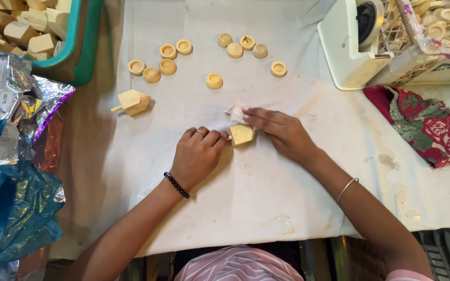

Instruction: The person is assembling wooden dreidels by inserting the top stem into the base and then wiping them clean.

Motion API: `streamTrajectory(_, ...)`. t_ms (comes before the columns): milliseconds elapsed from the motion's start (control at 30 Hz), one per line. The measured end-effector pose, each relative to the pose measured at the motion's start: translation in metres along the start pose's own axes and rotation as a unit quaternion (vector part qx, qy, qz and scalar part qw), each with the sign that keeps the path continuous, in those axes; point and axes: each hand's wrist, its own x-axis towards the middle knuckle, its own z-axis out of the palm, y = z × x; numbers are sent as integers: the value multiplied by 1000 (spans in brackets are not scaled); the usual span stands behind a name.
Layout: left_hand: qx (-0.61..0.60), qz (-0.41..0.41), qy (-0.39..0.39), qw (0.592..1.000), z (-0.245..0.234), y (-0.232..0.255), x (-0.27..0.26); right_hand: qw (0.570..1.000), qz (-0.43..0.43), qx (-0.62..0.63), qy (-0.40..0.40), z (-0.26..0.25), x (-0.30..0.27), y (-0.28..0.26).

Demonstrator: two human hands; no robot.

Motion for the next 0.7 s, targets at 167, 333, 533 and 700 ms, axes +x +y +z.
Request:
streamTrajectory(167, 5, 5, -3, 1000, 7, -3, -3, 986, -28, 148, 68, 12, 10, -19)
streamTrajectory(333, 9, 9, -5, 1000, -2, 0, 1, 997, -70, -25, -9, 11, 20, -21)
streamTrajectory(533, 9, 8, 11, 1000, -1, 0, 2, 1000, -20, 8, 0, 7, 14, -13)
streamTrajectory(700, 6, 1, 15, 1000, 5, -1, 0, 996, 4, 82, 29, 4, 12, -13)
